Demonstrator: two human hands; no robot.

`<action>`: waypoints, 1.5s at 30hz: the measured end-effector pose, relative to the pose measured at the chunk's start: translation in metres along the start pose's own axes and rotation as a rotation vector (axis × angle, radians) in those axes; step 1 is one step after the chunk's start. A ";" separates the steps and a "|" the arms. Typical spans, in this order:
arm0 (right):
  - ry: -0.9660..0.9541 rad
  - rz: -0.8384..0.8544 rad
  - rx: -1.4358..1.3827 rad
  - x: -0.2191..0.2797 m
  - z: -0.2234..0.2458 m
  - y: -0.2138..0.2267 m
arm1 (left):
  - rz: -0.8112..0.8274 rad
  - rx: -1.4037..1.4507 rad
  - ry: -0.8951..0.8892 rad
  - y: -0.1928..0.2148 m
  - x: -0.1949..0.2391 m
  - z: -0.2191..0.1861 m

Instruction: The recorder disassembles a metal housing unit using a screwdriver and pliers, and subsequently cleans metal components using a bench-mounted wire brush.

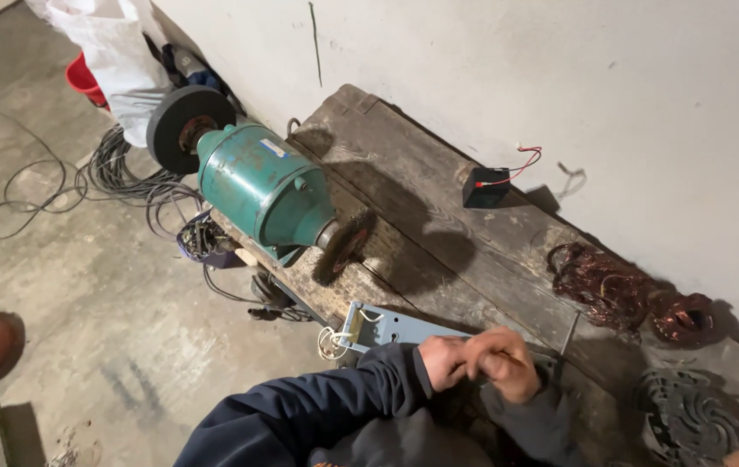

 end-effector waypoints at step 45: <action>0.287 -0.916 0.125 0.028 -0.001 -0.013 | -0.038 0.047 -0.036 0.019 -0.023 -0.043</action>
Point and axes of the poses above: each hand's wrist, its own x-axis away from the middle knuckle, its own y-axis out of the back of the hand, z = x × y, the point moved 7 cm from there along -x, towards the middle knuckle, and after that the axes turned 10 degrees about x, right-handed, at the moved point
